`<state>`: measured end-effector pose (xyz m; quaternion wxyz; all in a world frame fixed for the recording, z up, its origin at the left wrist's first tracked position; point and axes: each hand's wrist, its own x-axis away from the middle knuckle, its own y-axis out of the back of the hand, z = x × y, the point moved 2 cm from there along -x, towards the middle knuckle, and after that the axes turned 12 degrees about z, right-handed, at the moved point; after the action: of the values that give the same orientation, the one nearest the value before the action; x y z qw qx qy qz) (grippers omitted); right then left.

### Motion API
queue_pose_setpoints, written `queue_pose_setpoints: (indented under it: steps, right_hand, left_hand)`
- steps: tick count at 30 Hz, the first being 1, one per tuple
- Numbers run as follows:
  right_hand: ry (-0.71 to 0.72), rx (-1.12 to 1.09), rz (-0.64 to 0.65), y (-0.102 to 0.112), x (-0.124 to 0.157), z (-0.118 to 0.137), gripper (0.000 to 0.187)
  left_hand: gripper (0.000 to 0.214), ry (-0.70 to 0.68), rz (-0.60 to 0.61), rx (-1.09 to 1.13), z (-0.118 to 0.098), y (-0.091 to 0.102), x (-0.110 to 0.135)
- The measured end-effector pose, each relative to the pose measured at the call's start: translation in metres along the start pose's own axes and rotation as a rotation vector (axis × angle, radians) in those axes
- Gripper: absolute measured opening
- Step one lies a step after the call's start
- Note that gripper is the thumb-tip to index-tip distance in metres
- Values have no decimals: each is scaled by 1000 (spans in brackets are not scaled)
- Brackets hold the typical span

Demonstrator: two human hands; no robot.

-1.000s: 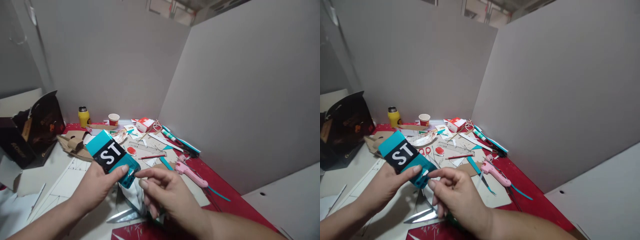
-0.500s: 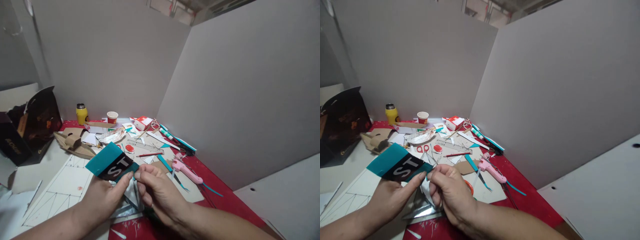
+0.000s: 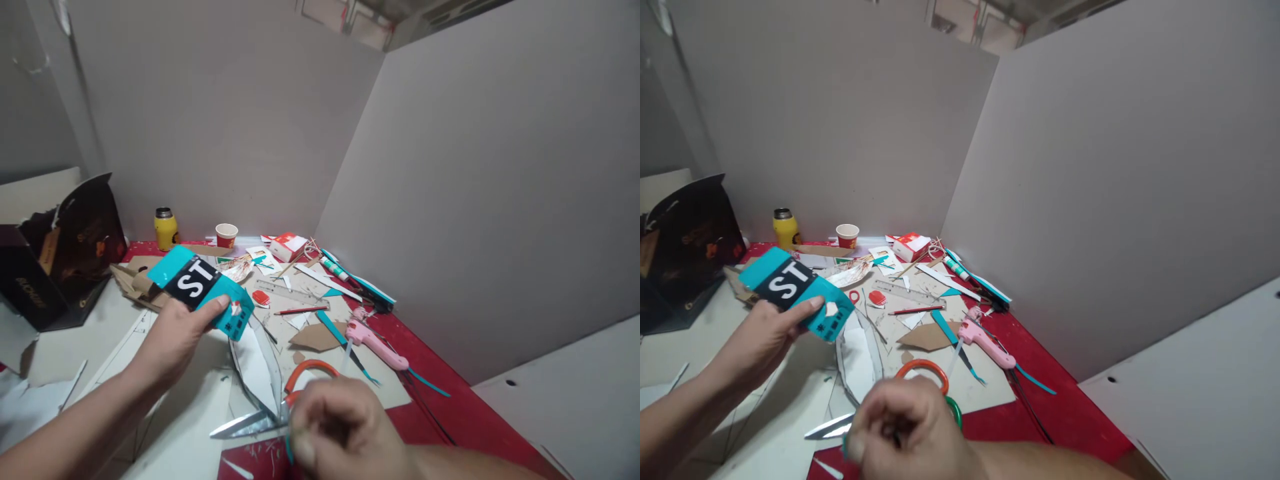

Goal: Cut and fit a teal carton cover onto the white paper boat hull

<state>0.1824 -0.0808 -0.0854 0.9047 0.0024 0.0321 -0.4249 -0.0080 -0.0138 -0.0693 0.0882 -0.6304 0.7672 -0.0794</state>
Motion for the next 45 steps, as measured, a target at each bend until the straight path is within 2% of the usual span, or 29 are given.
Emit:
queue_pose_setpoints:
  steps: [1,3,4,5,6,8,10,12,13,15,17,19,21,22,24,27,28,30,32,36,41,43,45]
  right_hand:
    - [-9,152,174,0,4,4,30]
    - [-61,416,427,6,10,13,33]
    - [-111,523,502,11,11,17,27]
    - [-150,627,512,18,12,21,18]
    - [-183,714,468,27,12,24,9]
    - [-168,817,241,45,9,29,16]
    - [-34,829,-26,62,5,32,26]
    - [185,868,-183,72,-2,32,43]
    - [293,928,-206,74,-7,31,52]
    - [442,1098,-161,72,-18,28,63]
    - [535,1284,-61,67,-30,21,58]
    - [603,1401,-10,64,-39,13,45]
    - [625,1429,-51,67,-46,6,34]
    - [608,1429,-96,71,-47,3,31]
    - [541,1440,-185,81,-49,0,27]
    - [437,1515,-260,94,-47,-1,24]
    - [416,1543,-271,96,-47,0,23]
    - [389,1592,-284,98,-46,0,23]
    - [374,1617,-290,96,-47,-1,24]
    - [330,1541,-258,89,-48,-10,31]
    - [204,1305,-72,77,-50,-21,46]
    - [132,1235,-7,71,-52,-19,43]
    - [28,1213,45,64,-55,-13,31]
  left_hand:
    - [11,-3,61,31,-2,2,-4]
    - [14,40,163,26,-5,4,-8]
    - [17,73,204,20,-6,5,-7]
    - [18,103,238,5,-8,6,-6]
    - [20,130,276,-20,-9,7,-4]
    - [19,188,381,-85,-12,7,1]
    - [13,272,514,-124,-13,5,5]
    - [7,361,639,-140,-12,1,10]
    - [5,398,690,-150,-10,-2,11]
    - [6,453,759,-187,-5,-6,14]
    - [8,492,793,-224,2,-7,15]
    - [11,511,805,-219,7,-8,13]
    - [14,465,778,-186,7,-7,9]
    - [17,408,721,-174,6,-7,5]
    - [24,253,506,-196,1,-3,-3]
    - [28,37,151,-381,-8,2,-7]
    - [29,-12,75,-468,-10,2,-6]
    - [32,-66,13,-631,-11,1,-1]
    - [42,-87,26,-759,-10,-3,5]
    - [68,-154,149,-965,0,-11,12]
    - [58,-178,264,-1042,13,-12,7]
    - [53,-131,311,-1006,16,-10,3]
    - [47,-50,361,-924,19,-6,-3]
